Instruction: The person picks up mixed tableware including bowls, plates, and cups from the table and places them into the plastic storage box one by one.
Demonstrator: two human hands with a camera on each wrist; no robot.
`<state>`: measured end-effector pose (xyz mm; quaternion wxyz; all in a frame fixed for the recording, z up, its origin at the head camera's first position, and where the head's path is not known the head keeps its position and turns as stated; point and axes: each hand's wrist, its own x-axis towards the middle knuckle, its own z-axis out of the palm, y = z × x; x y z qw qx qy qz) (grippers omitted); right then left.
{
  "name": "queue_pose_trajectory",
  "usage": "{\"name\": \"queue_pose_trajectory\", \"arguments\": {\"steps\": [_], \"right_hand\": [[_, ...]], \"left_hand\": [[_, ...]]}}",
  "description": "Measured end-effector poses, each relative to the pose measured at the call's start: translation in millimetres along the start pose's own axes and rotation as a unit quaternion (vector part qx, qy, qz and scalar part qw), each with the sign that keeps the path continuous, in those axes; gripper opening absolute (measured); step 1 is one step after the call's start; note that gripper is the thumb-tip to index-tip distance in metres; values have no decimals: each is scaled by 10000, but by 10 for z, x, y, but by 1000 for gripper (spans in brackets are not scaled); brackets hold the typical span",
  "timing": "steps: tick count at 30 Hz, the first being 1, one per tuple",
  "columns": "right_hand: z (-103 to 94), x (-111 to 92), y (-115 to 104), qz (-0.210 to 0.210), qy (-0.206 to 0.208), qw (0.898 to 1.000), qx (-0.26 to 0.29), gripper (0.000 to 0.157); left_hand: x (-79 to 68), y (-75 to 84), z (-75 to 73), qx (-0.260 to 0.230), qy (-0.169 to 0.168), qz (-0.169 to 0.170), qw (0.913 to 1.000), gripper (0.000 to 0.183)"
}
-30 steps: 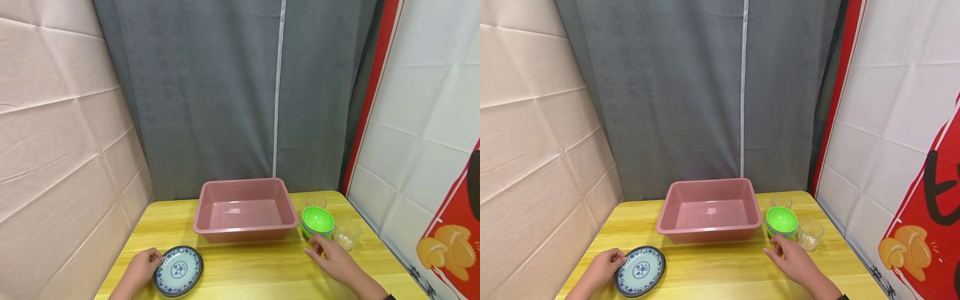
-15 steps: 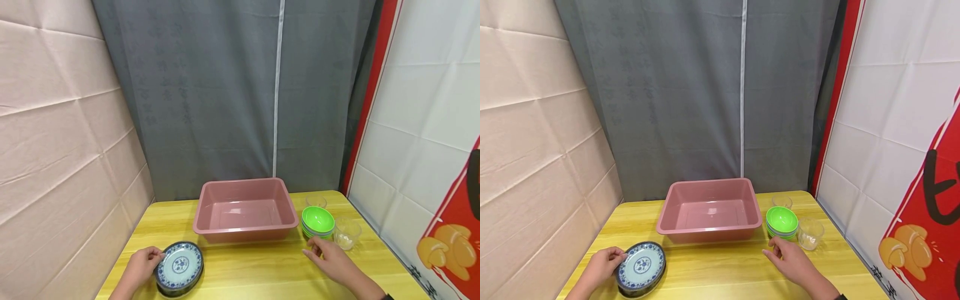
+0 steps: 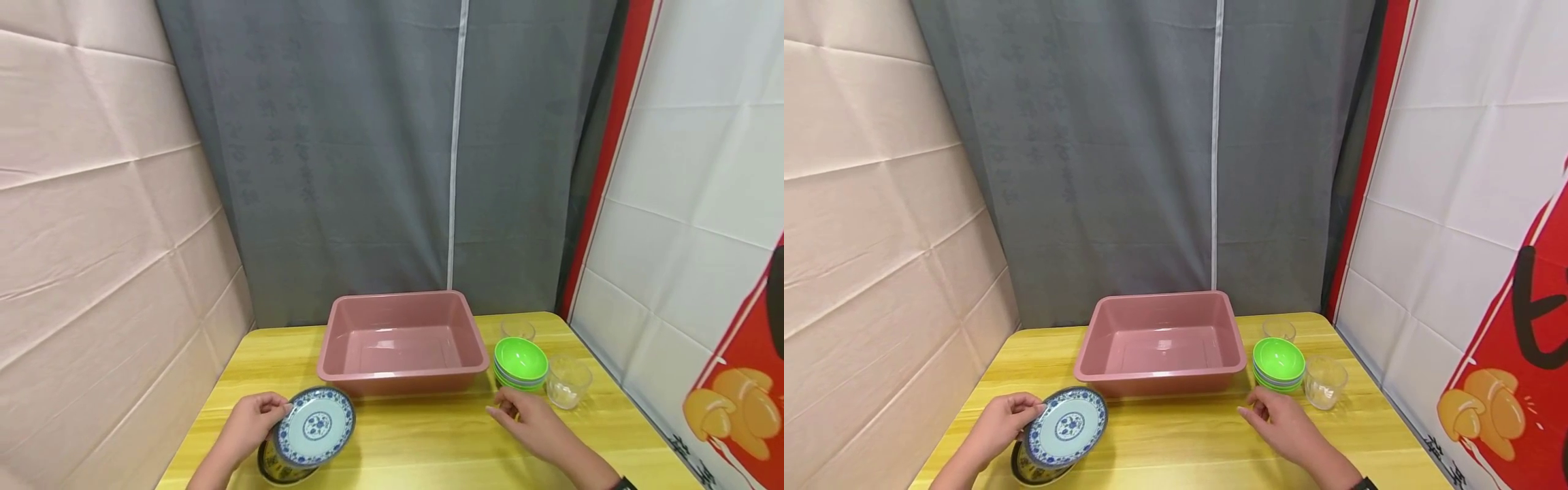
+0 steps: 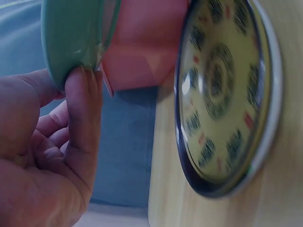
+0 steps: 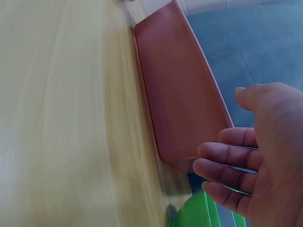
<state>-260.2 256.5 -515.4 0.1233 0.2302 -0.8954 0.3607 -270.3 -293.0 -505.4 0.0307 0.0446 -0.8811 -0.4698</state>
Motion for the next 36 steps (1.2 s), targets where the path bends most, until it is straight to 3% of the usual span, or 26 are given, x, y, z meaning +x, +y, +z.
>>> {"name": "queue_pose_trajectory", "arguments": {"steps": [4,12,23,30,36], "right_hand": [[40,65,-53,28,-123,9993,362,12],[146,216,-272,784,-564,9880,1203,22],[367,367,-553,916,-657,9722,2052,24],[514,424,-669,992,-747,9545,2713,25],[627,446,-766,1343,-794,9278,3389,31]], "left_hand": [[-5,118,46,-151,-128,119,9997,8],[-38,396,196,-432,-372,234,9981,11],[-49,709,472,-577,-540,670,9946,11],[-61,838,668,-766,-622,909,9910,10],[-74,924,846,-961,-705,1060,9872,9]]}}
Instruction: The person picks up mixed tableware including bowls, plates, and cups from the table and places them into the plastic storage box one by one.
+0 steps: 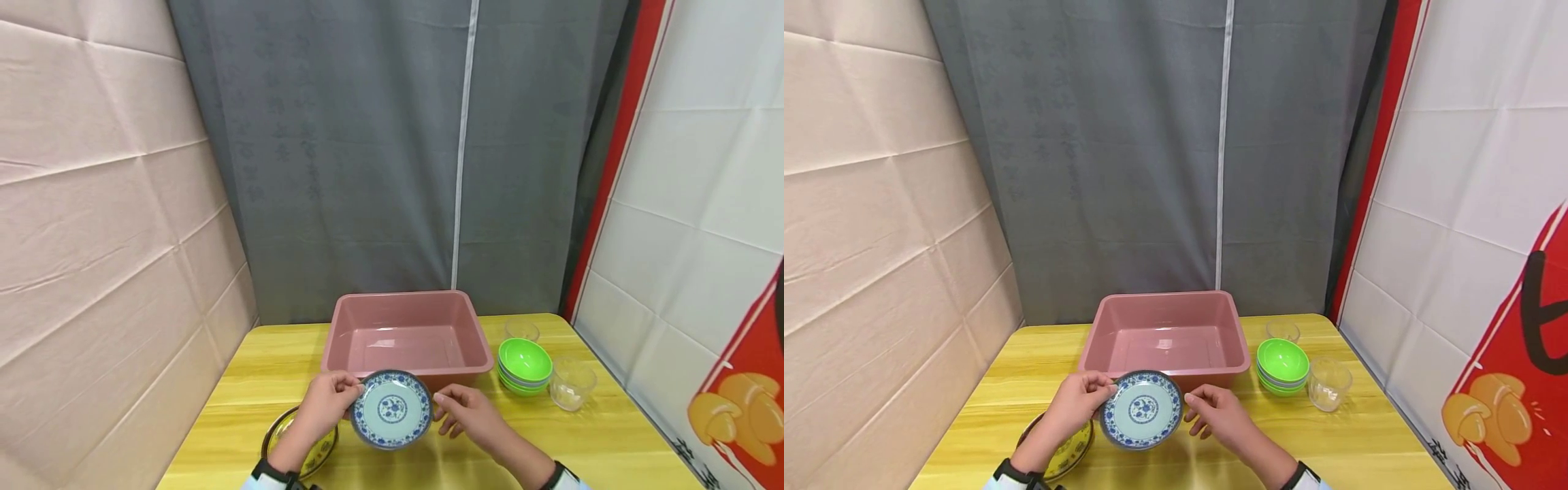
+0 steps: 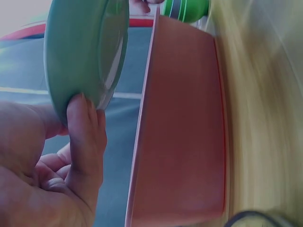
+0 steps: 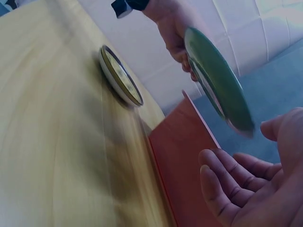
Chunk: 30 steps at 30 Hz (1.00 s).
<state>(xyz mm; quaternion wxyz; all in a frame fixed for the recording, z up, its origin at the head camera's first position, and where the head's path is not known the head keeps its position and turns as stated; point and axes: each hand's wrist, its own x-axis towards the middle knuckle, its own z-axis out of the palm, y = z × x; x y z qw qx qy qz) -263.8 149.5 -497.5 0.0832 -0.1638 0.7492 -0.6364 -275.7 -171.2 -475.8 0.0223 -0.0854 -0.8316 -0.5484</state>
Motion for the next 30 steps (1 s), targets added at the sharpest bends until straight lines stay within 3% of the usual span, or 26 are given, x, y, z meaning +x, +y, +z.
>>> {"name": "queue_pose_trajectory", "arguments": {"steps": [8,14,24,30], "right_hand": [[113,4,-25,337,306,9985,297,29],[138,19,-16,640,556,9945,615,31],[68,31,-23,706,365,9905,1123,34],[-19,65,-98,647,299,9900,1217,36]], "left_hand": [[-16,47,220,-76,81,42,9999,12],[-42,47,304,-106,271,17,9996,12],[-34,38,319,-222,411,-52,9989,15],[-70,47,210,-248,530,129,9982,26]]}}
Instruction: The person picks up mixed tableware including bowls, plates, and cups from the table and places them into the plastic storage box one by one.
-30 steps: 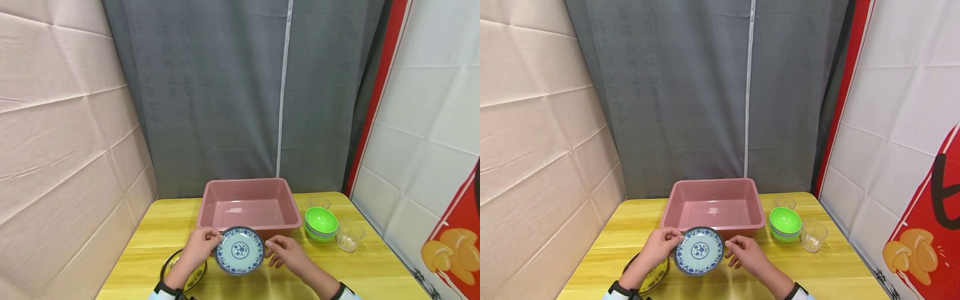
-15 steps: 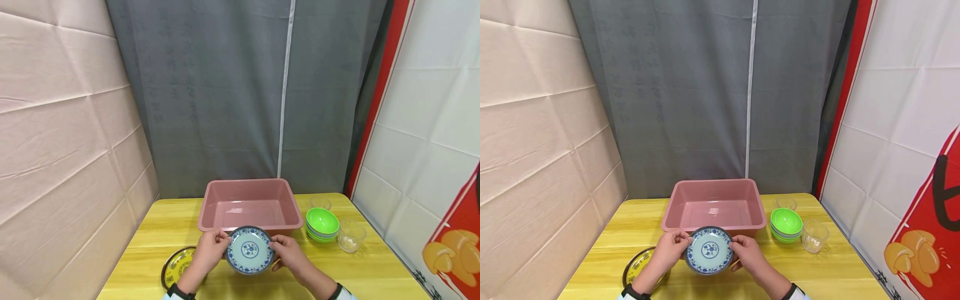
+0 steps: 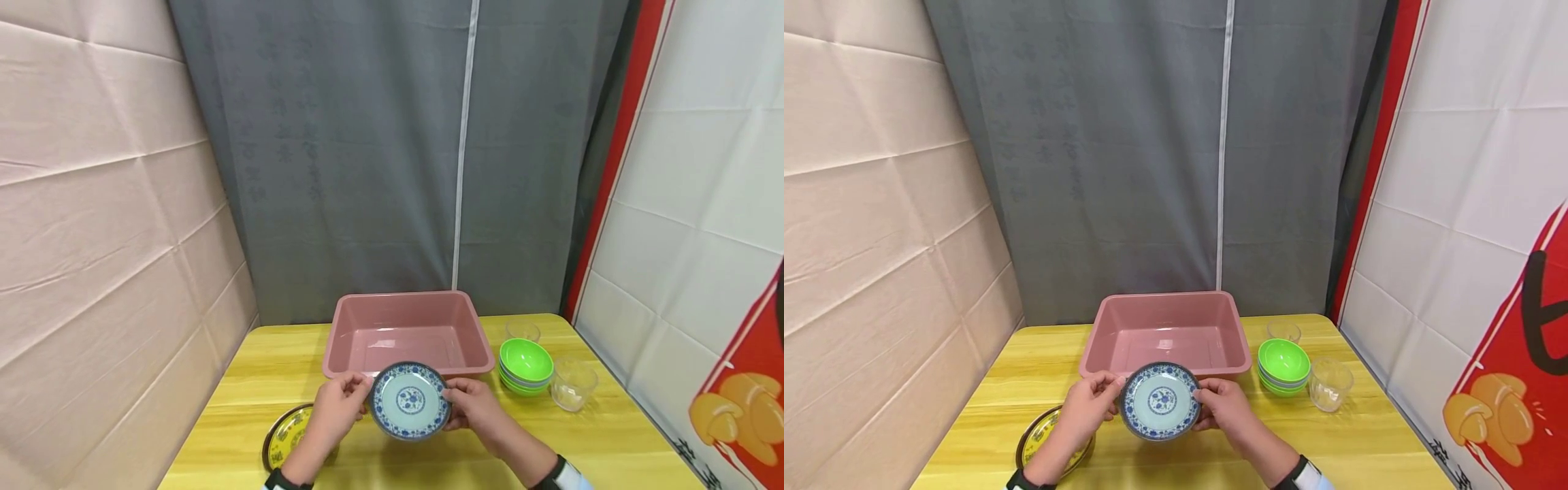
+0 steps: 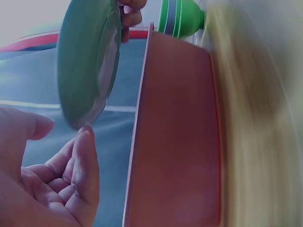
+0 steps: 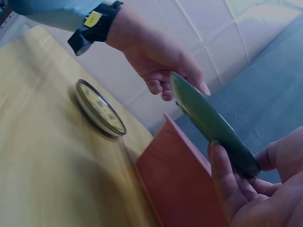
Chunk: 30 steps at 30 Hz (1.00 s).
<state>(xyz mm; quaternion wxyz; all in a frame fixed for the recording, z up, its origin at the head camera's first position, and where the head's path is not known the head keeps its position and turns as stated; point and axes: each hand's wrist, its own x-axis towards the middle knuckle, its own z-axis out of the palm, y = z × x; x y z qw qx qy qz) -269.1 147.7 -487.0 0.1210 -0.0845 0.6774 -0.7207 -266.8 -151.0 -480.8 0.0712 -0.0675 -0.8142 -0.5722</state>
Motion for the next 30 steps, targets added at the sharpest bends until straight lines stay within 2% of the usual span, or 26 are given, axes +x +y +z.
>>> {"name": "queue_pose_trajectory", "arguments": {"steps": [5,7,10,13,16,19,23,30], "right_hand": [[-68,69,-164,-94,-91,9999,-30,38],[-89,112,-262,-115,-84,9999,-62,37],[-111,215,-404,-147,36,9999,-46,32],[-126,360,-493,-180,197,9996,-22,33],[-132,527,-554,-127,350,9993,-21,33],[-134,701,-618,-69,459,9988,-140,34],[-131,946,-721,-55,524,9982,-297,31],[-101,1343,-833,91,590,9973,-429,29]], "left_hand": [[-4,29,-199,29,455,156,9988,19],[2,14,-302,184,720,173,9971,15],[13,-51,-462,722,1057,250,9915,12],[8,-137,-594,1404,1325,322,9807,8],[-5,-218,-692,1920,1423,324,9705,7],[-20,-296,-751,2236,1448,373,9631,5],[-44,-382,-786,2450,1398,409,9585,5],[-79,-493,-819,2606,1302,326,9561,4]]}}
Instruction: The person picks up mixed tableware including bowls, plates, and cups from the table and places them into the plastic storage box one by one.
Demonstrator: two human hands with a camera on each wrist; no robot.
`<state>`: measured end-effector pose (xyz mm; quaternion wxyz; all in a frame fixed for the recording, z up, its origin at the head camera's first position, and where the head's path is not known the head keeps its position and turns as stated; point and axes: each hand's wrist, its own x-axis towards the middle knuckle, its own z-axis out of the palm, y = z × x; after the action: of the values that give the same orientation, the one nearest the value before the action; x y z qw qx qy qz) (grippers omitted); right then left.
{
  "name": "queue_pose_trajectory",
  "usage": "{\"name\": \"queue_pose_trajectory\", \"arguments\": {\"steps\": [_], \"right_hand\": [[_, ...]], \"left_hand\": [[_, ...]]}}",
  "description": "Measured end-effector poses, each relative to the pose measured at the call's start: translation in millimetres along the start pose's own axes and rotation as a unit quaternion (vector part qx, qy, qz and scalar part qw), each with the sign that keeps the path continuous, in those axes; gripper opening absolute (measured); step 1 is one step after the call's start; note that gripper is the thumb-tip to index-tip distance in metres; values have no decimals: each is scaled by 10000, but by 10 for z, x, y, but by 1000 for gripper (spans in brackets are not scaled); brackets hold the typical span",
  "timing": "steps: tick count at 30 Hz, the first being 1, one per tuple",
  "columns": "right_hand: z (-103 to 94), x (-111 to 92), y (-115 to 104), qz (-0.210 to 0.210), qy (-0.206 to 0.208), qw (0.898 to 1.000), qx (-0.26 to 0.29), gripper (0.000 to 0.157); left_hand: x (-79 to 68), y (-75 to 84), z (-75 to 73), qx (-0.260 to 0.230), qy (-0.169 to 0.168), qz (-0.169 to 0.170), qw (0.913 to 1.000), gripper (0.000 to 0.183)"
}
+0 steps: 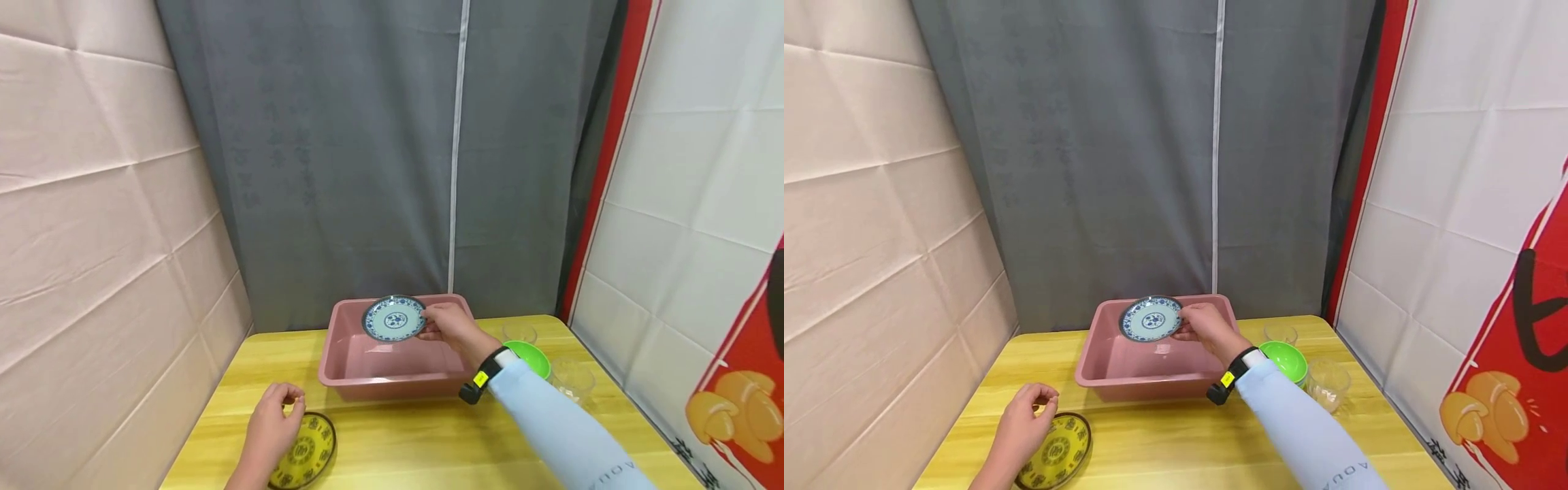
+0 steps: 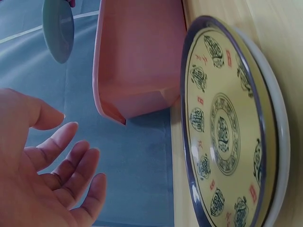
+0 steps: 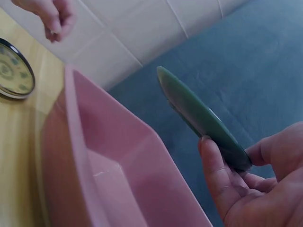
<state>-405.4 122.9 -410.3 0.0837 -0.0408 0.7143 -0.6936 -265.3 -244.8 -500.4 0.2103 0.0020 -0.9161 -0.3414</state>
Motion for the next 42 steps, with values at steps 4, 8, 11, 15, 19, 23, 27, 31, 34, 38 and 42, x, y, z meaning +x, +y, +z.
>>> {"name": "queue_pose_trajectory", "arguments": {"steps": [4,8,11,15,19,23,27,31,34,38,42], "right_hand": [[58,159,24,136,-81,9999,-17,29],[119,306,96,190,-118,9997,-45,29],[177,420,167,232,-30,9997,-76,27],[278,533,299,373,50,9989,-289,27],[378,566,427,482,137,9972,-563,26],[479,564,487,426,218,9964,-704,26],[565,560,505,370,212,9965,-713,28],[616,561,533,480,226,9952,-828,27],[629,578,562,587,291,9921,-1070,24],[636,607,603,627,336,9876,-1397,20],[665,648,626,648,359,9851,-1555,19]], "left_hand": [[-19,-46,-4,49,-40,-55,10000,5],[-14,-90,2,131,-90,-99,9998,4],[-7,-124,3,130,-125,-95,9998,5],[-39,-183,-4,171,-166,-143,9996,4],[-82,-251,4,238,-243,-188,9992,5],[-79,-288,4,244,-198,-127,9994,7],[-48,-295,1,255,-136,-149,9995,6],[-29,-305,10,267,-209,-246,9991,5],[-32,-308,15,271,-228,-306,9989,4],[-44,-301,-7,270,-195,-298,9990,5],[-36,-305,-26,282,-223,-310,9989,5]]}}
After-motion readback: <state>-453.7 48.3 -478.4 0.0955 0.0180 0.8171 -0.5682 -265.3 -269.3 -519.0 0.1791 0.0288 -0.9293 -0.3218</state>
